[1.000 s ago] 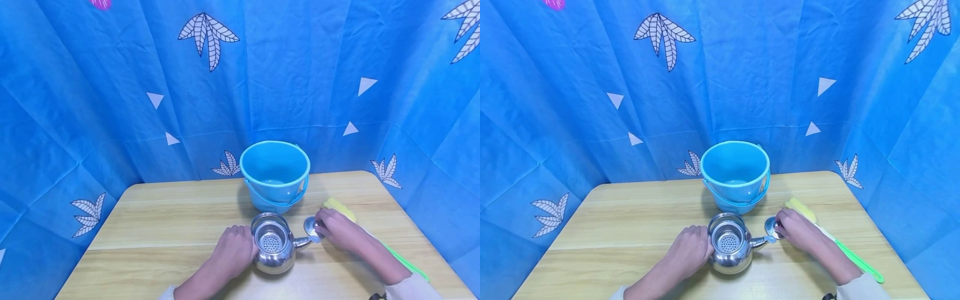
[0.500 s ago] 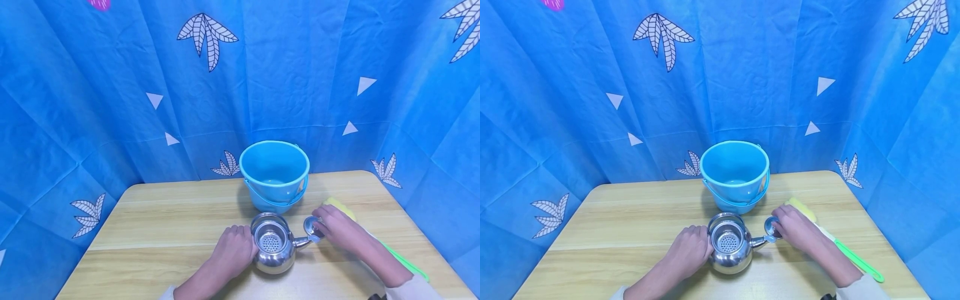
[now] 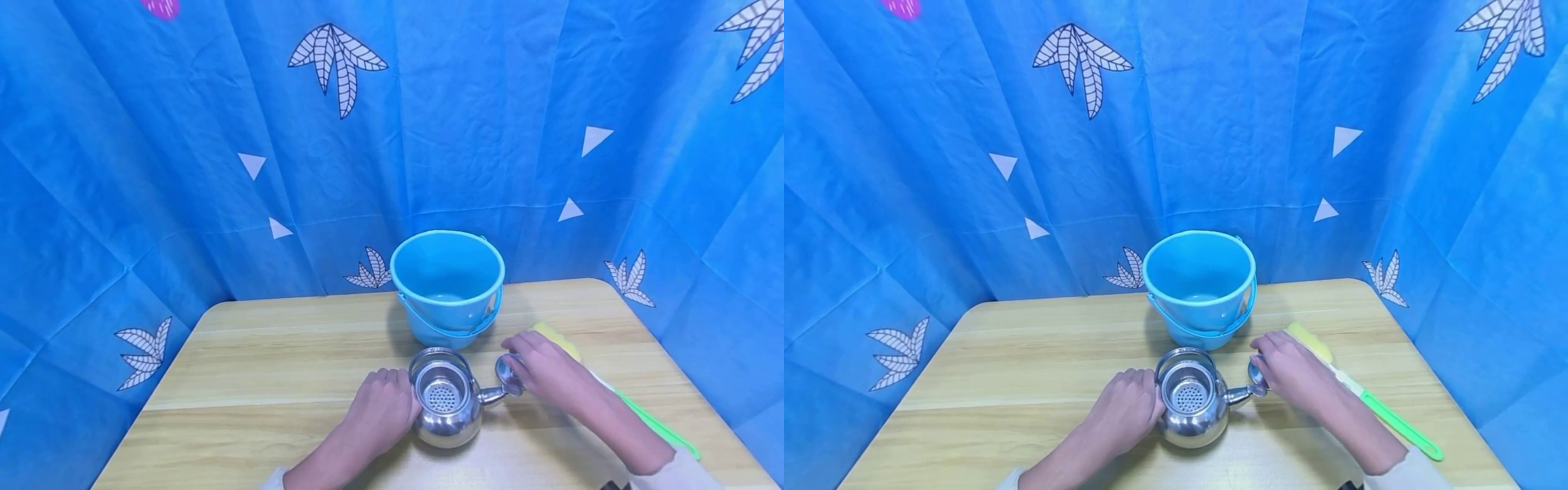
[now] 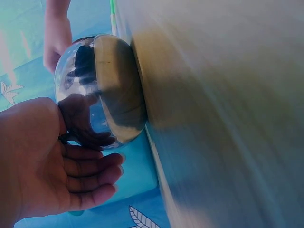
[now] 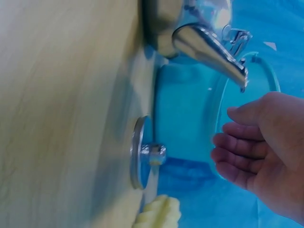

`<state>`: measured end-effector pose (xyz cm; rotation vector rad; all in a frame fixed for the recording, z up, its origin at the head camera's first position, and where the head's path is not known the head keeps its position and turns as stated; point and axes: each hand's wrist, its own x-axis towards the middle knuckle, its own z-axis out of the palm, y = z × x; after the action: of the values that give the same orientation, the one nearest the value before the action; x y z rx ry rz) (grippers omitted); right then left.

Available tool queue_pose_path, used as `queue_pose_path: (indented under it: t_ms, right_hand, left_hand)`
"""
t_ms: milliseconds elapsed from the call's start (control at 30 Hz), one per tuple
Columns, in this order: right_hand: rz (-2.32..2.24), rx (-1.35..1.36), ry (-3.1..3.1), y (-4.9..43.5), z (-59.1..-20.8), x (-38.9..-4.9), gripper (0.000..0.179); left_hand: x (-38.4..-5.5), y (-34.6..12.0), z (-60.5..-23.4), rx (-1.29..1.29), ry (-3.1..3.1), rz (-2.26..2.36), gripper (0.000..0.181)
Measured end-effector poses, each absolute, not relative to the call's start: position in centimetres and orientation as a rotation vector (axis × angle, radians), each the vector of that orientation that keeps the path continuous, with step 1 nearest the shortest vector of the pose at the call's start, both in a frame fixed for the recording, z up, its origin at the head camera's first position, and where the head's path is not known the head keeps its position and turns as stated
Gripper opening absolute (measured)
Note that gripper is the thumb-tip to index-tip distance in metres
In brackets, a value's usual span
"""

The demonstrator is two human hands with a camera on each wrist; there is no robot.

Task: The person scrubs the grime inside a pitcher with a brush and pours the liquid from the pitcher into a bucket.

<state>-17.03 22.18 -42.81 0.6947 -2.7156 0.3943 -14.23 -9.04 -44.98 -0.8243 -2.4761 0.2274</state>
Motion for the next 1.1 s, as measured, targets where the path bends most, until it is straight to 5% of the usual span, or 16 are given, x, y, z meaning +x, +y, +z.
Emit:
queue_pose_path:
  t_ms: [1100]
  right_hand:
    - [0.383, 0.965, -2.348, 18.3, -39.4, -15.6, 0.025]
  left_hand:
    - [-14.2, -8.9, -44.9, -0.814, -2.492, 0.235, 0.034]
